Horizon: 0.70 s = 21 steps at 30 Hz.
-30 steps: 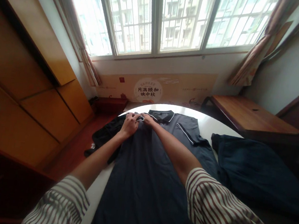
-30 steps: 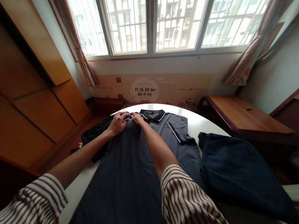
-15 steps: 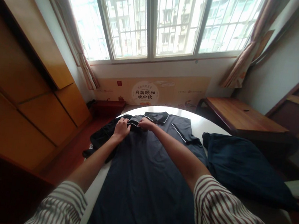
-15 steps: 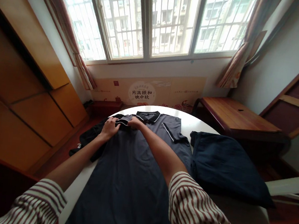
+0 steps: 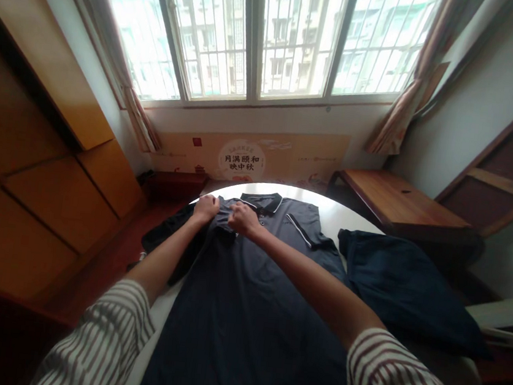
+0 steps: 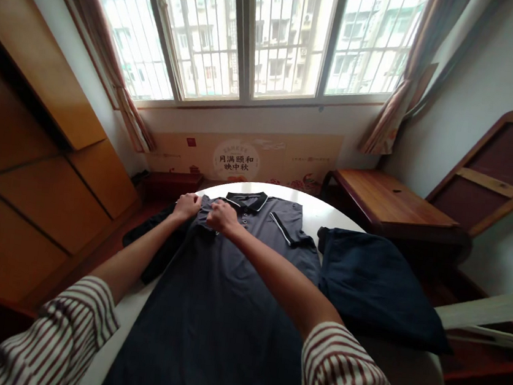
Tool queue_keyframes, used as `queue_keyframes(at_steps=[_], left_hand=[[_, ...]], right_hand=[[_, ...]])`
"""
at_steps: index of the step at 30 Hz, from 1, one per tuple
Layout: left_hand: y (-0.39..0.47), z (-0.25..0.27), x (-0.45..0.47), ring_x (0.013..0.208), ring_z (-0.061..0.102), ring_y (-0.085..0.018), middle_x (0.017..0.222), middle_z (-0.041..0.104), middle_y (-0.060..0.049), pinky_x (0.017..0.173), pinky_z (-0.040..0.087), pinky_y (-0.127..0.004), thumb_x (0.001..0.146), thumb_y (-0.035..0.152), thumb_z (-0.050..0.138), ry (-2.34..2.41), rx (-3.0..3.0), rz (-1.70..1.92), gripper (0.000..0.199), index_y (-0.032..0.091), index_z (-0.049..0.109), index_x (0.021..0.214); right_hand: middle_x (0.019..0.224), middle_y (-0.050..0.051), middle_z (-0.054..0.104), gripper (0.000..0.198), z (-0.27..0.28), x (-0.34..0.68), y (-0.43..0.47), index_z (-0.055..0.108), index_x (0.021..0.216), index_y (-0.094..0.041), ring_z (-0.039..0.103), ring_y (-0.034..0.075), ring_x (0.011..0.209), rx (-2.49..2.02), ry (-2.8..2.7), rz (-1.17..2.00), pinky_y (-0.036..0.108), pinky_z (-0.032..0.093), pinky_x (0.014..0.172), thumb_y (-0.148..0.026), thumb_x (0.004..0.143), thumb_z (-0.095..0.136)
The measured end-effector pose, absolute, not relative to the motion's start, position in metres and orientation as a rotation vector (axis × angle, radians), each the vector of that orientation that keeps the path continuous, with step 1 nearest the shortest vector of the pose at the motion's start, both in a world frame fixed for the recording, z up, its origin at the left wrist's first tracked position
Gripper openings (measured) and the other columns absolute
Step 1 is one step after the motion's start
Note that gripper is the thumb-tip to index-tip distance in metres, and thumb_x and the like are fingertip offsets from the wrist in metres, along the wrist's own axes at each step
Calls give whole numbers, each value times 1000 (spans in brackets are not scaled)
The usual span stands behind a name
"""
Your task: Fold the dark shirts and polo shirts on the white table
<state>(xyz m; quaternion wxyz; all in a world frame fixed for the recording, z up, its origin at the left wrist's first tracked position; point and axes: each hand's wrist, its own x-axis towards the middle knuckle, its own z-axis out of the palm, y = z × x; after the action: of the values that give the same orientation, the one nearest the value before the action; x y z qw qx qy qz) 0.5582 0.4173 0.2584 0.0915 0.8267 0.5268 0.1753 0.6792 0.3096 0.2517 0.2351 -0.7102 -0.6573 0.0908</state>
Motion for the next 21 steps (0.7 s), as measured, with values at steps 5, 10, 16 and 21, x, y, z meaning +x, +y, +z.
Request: queue_keyframes(at_steps=[5,10,16,21], left_hand=[[455,249,578,104,67,-34,109,72,-21,78,51,-33,82,39,64,1730,2276,377,35,10,74,99],[460,242,580,106,66,-33,115,68,-23,81,51,-37,90,40,52,1814,2243,375,40,10,69,111],[438,234,589,136,43,-26,144,51,-16,109,34,-37,96,42,40,1528,2521,359,46,17,57,131],[419,224,593,142,35,-29,151,44,-11,114,25,-49,92,45,48,1311,2628,166,49,22,53,136]], right_hand=[[158,12,31,69,211,652,261,36,151,-25,26,39,143,-1880,-2056,256,60,21,113,-59,92,43],[160,13,25,72,194,653,244,21,156,-25,20,36,146,-1870,-2046,159,57,16,115,-59,95,36],[158,15,31,77,193,653,248,19,157,-17,24,34,145,-1861,-1998,152,54,18,116,-58,94,38],[162,16,17,74,195,646,243,21,156,-17,13,36,148,-1897,-2039,233,59,13,116,-57,96,37]])
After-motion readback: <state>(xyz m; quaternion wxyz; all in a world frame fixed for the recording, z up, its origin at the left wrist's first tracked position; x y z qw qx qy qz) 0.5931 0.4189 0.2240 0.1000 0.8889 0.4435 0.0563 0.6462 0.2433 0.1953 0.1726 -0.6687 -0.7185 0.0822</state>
